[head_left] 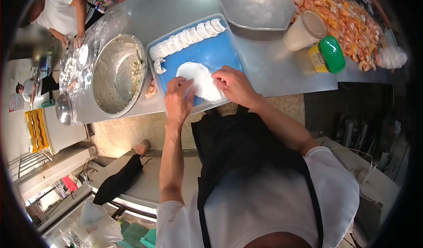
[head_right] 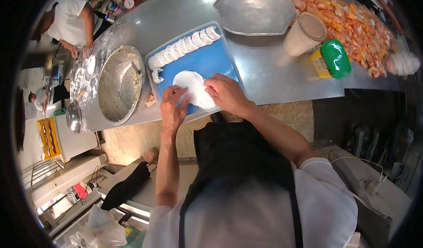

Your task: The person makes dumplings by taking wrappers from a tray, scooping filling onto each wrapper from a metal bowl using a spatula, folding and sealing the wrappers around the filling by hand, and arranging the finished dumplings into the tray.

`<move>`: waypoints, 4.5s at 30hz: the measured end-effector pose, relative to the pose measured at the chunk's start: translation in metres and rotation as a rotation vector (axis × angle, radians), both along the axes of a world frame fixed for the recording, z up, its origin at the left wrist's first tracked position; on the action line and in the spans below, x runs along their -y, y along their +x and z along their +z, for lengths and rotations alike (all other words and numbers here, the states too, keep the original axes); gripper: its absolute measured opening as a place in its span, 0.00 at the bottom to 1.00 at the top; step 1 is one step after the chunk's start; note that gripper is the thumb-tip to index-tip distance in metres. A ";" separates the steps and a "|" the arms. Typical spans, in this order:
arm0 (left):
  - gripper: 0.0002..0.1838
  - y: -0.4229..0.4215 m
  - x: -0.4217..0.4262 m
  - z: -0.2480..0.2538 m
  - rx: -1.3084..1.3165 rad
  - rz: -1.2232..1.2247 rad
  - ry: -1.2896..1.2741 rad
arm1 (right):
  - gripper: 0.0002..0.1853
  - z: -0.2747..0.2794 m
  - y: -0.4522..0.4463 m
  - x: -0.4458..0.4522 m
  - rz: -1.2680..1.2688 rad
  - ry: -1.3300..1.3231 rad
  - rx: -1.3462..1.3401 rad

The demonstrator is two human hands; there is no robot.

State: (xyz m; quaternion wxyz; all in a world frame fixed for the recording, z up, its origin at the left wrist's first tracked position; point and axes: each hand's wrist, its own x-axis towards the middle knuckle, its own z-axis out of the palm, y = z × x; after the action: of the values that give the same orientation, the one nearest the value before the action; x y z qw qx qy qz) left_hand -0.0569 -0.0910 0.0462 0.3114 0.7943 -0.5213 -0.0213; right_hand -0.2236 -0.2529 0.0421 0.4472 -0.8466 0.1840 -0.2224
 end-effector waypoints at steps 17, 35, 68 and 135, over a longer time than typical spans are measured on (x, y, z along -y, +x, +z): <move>0.10 0.040 0.016 -0.040 -0.275 -0.126 -0.193 | 0.09 0.008 0.018 -0.015 -0.215 0.185 0.074; 0.12 0.019 0.016 -0.020 -0.661 0.197 -0.440 | 0.15 0.003 0.026 0.003 -0.085 0.237 0.062; 0.19 -0.016 -0.078 0.016 -1.636 0.513 -0.686 | 0.13 -0.021 0.194 -0.046 0.032 -0.225 -0.224; 0.21 0.040 -0.153 0.050 -1.695 0.810 -0.929 | 0.11 0.126 0.300 -0.011 1.013 -0.661 -0.636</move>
State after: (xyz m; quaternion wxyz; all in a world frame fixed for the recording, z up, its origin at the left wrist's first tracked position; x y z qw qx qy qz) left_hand -0.0172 0.0621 0.0963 0.8330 0.4366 0.2156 -0.2628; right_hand 0.0764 -0.2416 0.1684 0.1383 -0.9446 -0.1899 0.2291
